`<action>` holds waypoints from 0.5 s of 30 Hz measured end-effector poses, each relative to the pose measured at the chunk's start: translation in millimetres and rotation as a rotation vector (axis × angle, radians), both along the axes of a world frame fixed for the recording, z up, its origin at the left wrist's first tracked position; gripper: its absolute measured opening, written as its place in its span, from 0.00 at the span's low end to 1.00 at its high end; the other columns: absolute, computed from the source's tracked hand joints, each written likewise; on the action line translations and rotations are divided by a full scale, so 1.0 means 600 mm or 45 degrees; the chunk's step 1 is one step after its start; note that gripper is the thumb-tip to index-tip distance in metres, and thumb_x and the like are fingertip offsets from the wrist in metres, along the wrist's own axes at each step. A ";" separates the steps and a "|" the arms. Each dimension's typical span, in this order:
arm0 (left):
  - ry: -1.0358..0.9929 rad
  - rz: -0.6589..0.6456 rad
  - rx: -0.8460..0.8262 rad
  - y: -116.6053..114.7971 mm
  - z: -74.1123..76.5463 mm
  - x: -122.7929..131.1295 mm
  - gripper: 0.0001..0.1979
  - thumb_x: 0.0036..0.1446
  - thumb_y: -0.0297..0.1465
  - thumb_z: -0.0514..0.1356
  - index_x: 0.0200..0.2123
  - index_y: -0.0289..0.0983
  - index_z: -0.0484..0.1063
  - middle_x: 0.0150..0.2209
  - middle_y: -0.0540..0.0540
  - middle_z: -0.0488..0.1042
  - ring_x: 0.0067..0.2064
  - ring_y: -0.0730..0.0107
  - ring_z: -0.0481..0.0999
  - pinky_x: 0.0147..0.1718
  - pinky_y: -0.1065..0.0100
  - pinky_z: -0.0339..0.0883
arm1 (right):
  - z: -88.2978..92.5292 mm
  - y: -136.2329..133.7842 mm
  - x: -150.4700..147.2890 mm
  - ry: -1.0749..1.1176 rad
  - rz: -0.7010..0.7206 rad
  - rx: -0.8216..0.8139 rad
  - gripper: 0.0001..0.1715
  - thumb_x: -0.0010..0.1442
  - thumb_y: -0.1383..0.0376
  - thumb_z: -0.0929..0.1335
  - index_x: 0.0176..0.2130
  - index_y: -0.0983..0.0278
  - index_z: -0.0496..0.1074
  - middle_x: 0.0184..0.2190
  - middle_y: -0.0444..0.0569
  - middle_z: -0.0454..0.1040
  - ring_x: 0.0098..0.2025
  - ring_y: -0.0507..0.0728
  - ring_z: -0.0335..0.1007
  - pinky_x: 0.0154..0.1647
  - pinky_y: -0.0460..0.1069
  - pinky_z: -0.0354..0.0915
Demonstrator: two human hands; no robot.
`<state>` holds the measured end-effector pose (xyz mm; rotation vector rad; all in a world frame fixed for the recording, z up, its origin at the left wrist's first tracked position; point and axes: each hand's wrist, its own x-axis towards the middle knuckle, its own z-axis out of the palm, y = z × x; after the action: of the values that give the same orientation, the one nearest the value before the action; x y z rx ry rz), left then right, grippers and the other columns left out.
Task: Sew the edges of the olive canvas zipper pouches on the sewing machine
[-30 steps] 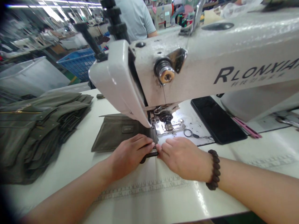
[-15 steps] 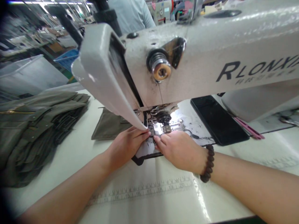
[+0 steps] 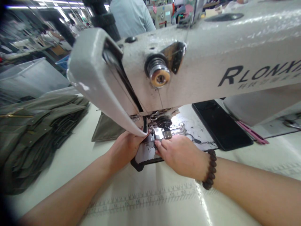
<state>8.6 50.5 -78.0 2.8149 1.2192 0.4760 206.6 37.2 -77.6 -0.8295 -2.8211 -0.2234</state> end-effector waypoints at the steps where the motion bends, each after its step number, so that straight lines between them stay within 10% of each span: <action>1: 0.011 0.005 -0.010 0.001 0.000 0.000 0.11 0.57 0.24 0.51 0.41 0.30 0.69 0.40 0.42 0.70 0.42 0.63 0.68 0.43 0.64 0.67 | 0.000 0.000 0.000 0.001 -0.002 -0.003 0.14 0.59 0.64 0.62 0.43 0.70 0.67 0.25 0.47 0.68 0.25 0.54 0.60 0.24 0.49 0.49; 15: -0.038 -0.035 0.057 -0.001 0.010 0.002 0.10 0.57 0.24 0.51 0.37 0.28 0.70 0.36 0.42 0.71 0.40 0.64 0.67 0.40 0.68 0.68 | 0.003 0.000 -0.002 0.019 0.000 0.010 0.14 0.59 0.63 0.61 0.41 0.69 0.68 0.25 0.46 0.68 0.25 0.53 0.61 0.23 0.49 0.50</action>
<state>9.6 50.2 -72.1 2.8467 1.1773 0.5481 205.5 37.4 -75.8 -0.8257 -2.8044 -0.2270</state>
